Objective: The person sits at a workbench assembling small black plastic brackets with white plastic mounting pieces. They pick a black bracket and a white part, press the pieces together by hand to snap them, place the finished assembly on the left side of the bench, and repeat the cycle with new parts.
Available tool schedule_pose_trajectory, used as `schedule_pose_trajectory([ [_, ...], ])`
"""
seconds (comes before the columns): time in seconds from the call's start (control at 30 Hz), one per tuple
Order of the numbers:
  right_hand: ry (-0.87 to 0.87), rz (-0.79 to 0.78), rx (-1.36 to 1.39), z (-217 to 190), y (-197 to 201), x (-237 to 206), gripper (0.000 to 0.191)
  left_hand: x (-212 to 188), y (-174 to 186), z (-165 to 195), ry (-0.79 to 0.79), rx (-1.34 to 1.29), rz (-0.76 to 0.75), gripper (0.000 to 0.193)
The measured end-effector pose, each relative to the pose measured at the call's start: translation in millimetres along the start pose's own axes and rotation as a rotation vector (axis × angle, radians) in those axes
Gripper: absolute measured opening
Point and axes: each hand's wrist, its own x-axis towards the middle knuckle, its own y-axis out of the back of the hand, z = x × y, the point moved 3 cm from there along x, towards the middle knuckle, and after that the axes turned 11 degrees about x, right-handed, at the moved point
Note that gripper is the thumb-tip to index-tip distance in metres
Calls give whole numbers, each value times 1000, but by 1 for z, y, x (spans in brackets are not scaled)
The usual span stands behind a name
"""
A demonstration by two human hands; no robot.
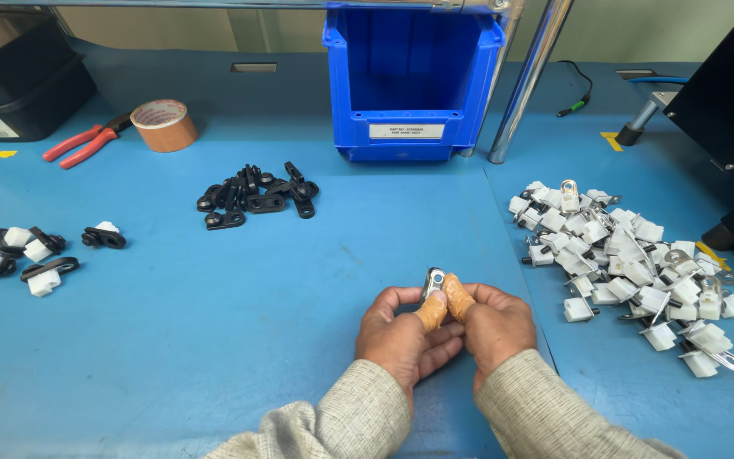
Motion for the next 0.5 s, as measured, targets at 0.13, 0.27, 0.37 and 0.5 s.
schedule_pose_trajectory([
  [0.13,-80,-81,31,-8,0,-5,24,-2,1,2,19,-5,30,25],
  [0.27,-162,-157,6,-22,0,-21,36,-1,8,3,36,-64,-61,25],
  [0.37,-190,-72,-3,-28,0,-24,37,1,9,-2,46,-58,-66,26],
  [0.5,-162,-108,-72,-28,0,-14,26,6,10,-4,45,60,-63,27],
])
